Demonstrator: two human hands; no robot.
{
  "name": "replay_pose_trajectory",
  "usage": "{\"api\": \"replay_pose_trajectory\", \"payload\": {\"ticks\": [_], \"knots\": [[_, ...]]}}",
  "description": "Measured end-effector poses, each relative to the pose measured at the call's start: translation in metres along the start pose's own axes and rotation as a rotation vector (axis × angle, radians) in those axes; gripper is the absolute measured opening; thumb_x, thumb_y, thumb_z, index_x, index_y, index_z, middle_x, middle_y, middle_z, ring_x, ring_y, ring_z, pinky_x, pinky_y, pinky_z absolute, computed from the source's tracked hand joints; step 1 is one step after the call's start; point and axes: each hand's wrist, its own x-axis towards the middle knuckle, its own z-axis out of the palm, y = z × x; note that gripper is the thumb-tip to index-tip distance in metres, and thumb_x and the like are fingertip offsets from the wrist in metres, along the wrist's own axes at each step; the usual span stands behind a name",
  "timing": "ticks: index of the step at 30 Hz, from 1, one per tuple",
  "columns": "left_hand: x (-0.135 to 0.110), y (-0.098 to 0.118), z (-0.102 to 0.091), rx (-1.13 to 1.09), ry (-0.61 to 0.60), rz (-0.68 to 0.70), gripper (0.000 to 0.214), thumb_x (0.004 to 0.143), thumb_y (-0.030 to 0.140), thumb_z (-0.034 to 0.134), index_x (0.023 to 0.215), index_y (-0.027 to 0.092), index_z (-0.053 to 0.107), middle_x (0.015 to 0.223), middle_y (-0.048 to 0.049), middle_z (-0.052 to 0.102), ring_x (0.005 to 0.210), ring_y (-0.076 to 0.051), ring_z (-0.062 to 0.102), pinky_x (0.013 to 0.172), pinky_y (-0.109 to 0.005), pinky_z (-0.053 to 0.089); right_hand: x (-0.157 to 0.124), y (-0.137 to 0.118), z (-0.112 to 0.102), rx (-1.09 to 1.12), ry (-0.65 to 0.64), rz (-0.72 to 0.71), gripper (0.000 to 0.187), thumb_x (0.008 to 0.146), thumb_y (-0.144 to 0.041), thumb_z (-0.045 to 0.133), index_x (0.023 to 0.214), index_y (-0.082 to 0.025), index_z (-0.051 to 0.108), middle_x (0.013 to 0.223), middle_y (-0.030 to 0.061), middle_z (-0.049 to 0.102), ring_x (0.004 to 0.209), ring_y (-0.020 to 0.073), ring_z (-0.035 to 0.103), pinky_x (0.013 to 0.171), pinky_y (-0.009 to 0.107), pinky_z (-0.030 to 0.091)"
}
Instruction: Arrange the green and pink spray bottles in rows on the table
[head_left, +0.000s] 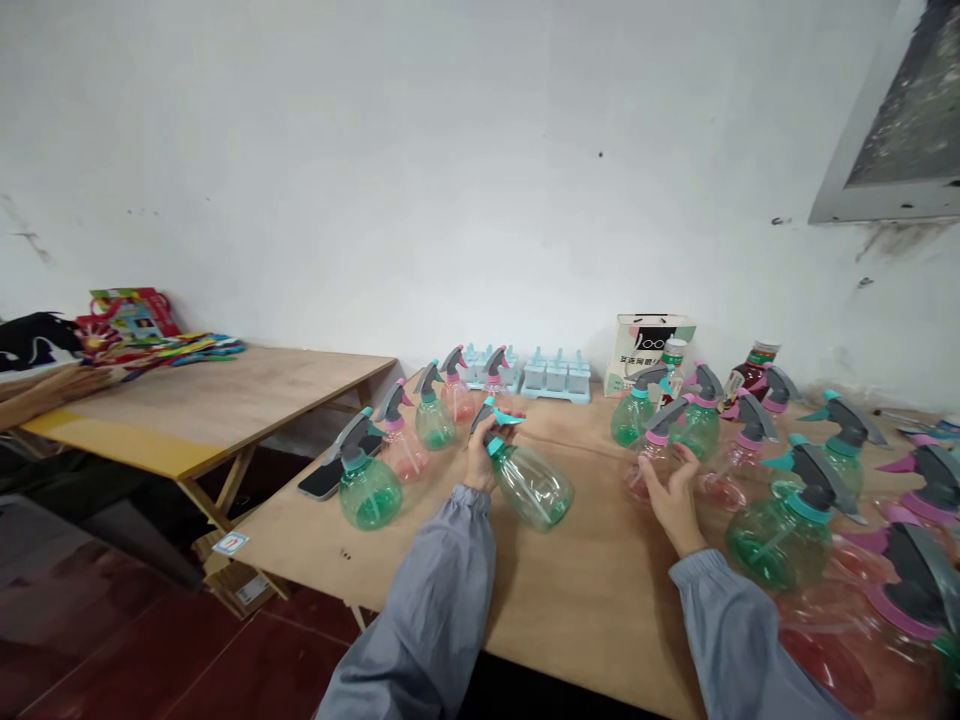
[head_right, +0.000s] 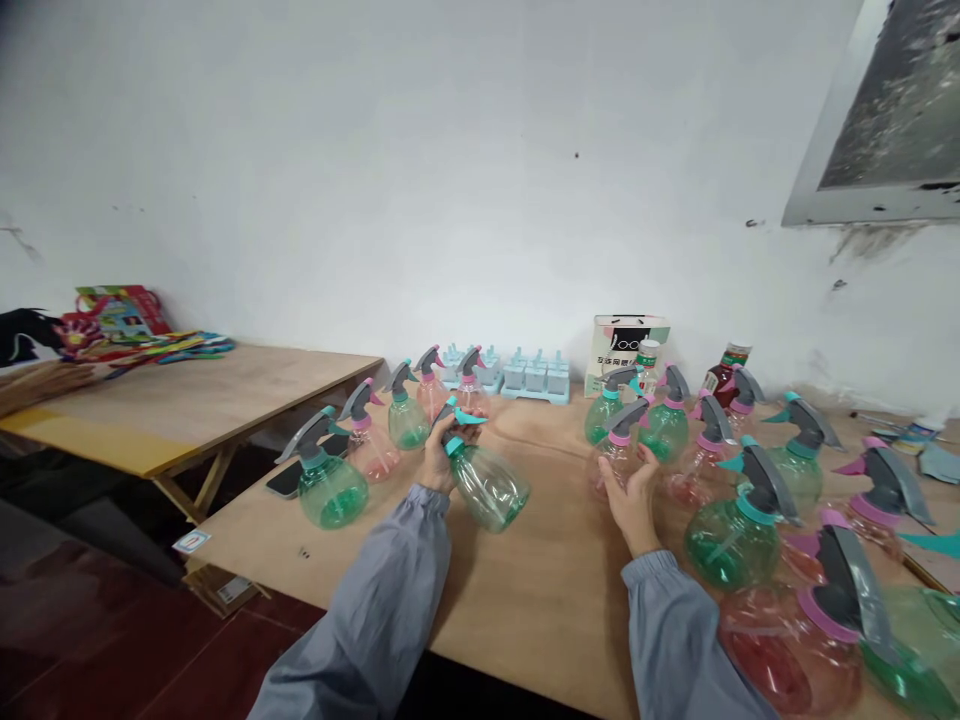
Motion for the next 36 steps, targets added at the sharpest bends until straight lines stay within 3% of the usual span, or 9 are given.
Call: {"api": "replay_pose_trajectory", "payload": {"ticks": [5, 10, 15, 20, 26, 32, 36], "knots": [[0.002, 0.006, 0.0, -0.063, 0.023, 0.023, 0.028, 0.06, 0.042, 0.075, 0.067, 0.02, 0.059, 0.058, 0.0025, 0.06, 0.074, -0.019, 0.07, 0.069, -0.027, 0.052, -0.001, 0.004, 0.004, 0.017, -0.009, -0.006, 0.087, 0.077, -0.074, 0.065, 0.135, -0.017, 0.035, 0.137, 0.0203, 0.045, 0.131, 0.034, 0.046, 0.114, 0.057, 0.034], [0.0, 0.009, 0.001, -0.094, -0.015, 0.019, 0.031, 0.062, 0.045, 0.075, 0.077, 0.019, 0.065, 0.074, -0.0011, 0.069, 0.083, -0.02, 0.072, 0.076, -0.029, 0.054, -0.001, 0.006, 0.004, 0.011, -0.073, 0.003, 0.091, 0.075, -0.072, 0.069, 0.138, -0.015, 0.036, 0.136, 0.0214, 0.048, 0.127, 0.035, 0.05, 0.112, 0.057, 0.037], [-0.004, 0.013, -0.002, 0.005, -0.158, 0.012, 0.032, 0.064, 0.048, 0.075, 0.066, 0.02, 0.059, 0.066, -0.0012, 0.064, 0.082, -0.021, 0.071, 0.072, -0.029, 0.054, -0.003, 0.007, 0.006, 0.012, -0.079, -0.036, 0.088, 0.076, -0.07, 0.068, 0.138, -0.015, 0.036, 0.135, 0.0205, 0.048, 0.128, 0.0348, 0.05, 0.112, 0.058, 0.039], [-0.006, 0.012, 0.0, 0.008, -0.178, 0.007, 0.037, 0.062, 0.051, 0.078, 0.079, 0.02, 0.068, 0.077, -0.0034, 0.071, 0.084, -0.021, 0.072, 0.07, -0.027, 0.054, -0.004, 0.01, 0.009, 0.006, -0.089, -0.062, 0.086, 0.078, -0.071, 0.067, 0.137, -0.016, 0.036, 0.134, 0.0195, 0.048, 0.127, 0.0344, 0.05, 0.112, 0.058, 0.039], [-0.005, 0.014, -0.003, 0.064, -0.215, 0.046, 0.032, 0.066, 0.049, 0.075, 0.065, 0.02, 0.062, 0.061, -0.0004, 0.06, 0.077, -0.02, 0.07, 0.07, -0.029, 0.055, -0.004, 0.013, 0.01, 0.024, -0.12, -0.048, 0.086, 0.078, -0.07, 0.067, 0.137, -0.017, 0.035, 0.135, 0.0198, 0.048, 0.127, 0.0344, 0.051, 0.112, 0.058, 0.039], [-0.006, 0.014, -0.003, 0.102, -0.171, 0.104, 0.029, 0.065, 0.048, 0.074, 0.071, 0.021, 0.065, 0.069, -0.0015, 0.067, 0.073, -0.019, 0.069, 0.066, -0.028, 0.054, -0.004, 0.014, 0.01, 0.027, -0.131, -0.045, 0.085, 0.078, -0.07, 0.067, 0.137, -0.017, 0.036, 0.134, 0.0195, 0.048, 0.126, 0.034, 0.051, 0.111, 0.058, 0.039], [-0.005, 0.013, -0.009, 0.315, -0.071, 0.205, 0.032, 0.072, 0.052, 0.069, 0.067, 0.021, 0.064, 0.062, -0.001, 0.062, 0.066, -0.018, 0.065, 0.064, -0.028, 0.052, -0.005, 0.013, 0.01, 0.032, -0.133, -0.052, 0.083, 0.079, -0.067, 0.069, 0.138, -0.017, 0.036, 0.135, 0.0188, 0.048, 0.127, 0.033, 0.051, 0.11, 0.057, 0.041]]}}
